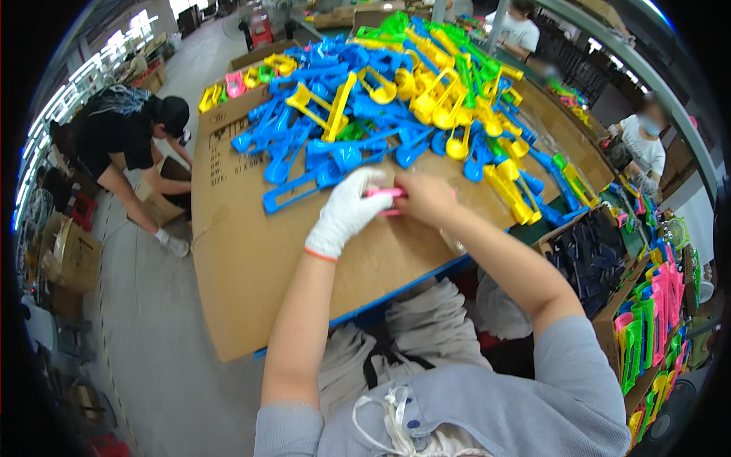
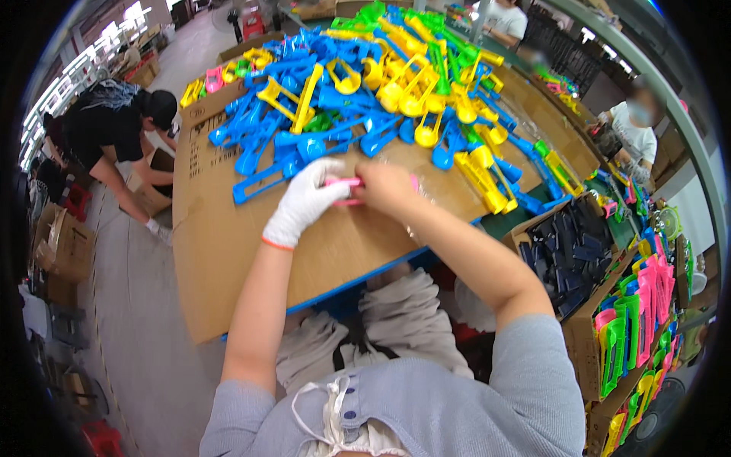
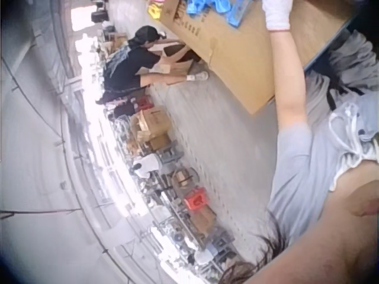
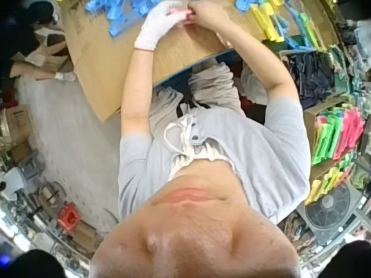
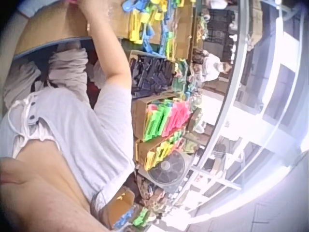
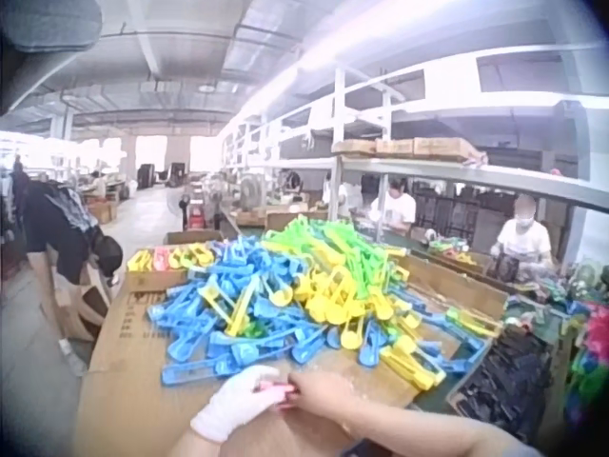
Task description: Assemble plastic toy parts by fitting components together.
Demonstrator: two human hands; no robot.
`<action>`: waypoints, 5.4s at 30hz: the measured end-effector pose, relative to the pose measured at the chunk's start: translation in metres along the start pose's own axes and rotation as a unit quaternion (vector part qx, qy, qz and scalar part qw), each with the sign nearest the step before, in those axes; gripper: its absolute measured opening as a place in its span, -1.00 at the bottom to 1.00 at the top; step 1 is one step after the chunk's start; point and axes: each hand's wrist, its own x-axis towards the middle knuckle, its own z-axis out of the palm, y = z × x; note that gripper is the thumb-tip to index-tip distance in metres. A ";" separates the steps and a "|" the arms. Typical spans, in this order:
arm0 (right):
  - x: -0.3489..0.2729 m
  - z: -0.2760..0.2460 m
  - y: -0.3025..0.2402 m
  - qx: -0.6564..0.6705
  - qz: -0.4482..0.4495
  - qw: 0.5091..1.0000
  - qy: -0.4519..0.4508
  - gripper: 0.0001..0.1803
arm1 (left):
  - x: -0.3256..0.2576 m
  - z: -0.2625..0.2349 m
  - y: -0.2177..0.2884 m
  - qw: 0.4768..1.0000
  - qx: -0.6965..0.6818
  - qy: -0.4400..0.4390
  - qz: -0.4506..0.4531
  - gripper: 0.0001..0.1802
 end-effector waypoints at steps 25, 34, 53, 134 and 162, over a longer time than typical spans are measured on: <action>-0.530 -0.040 -0.013 0.089 0.714 0.677 -0.156 -0.68 | 0.045 -0.008 -0.056 0.997 0.060 0.043 0.037 -0.64; -0.687 -0.003 -0.091 -0.022 0.849 0.454 -0.270 -0.70 | 0.021 -0.013 -0.034 0.995 0.098 0.031 0.009 -0.63; -0.034 0.016 0.017 0.014 0.003 0.971 0.241 -0.71 | 0.009 -0.042 -0.004 0.935 -0.184 0.304 0.007 -0.53; 0.035 0.039 -0.032 0.565 -0.061 0.823 -0.017 -0.81 | -0.005 -0.003 0.007 0.965 -0.085 0.249 -0.005 -0.62; 0.040 0.027 -0.018 0.668 0.025 0.744 -0.018 -0.73 | -0.004 -0.025 0.004 0.989 -0.133 0.051 -0.038 -0.64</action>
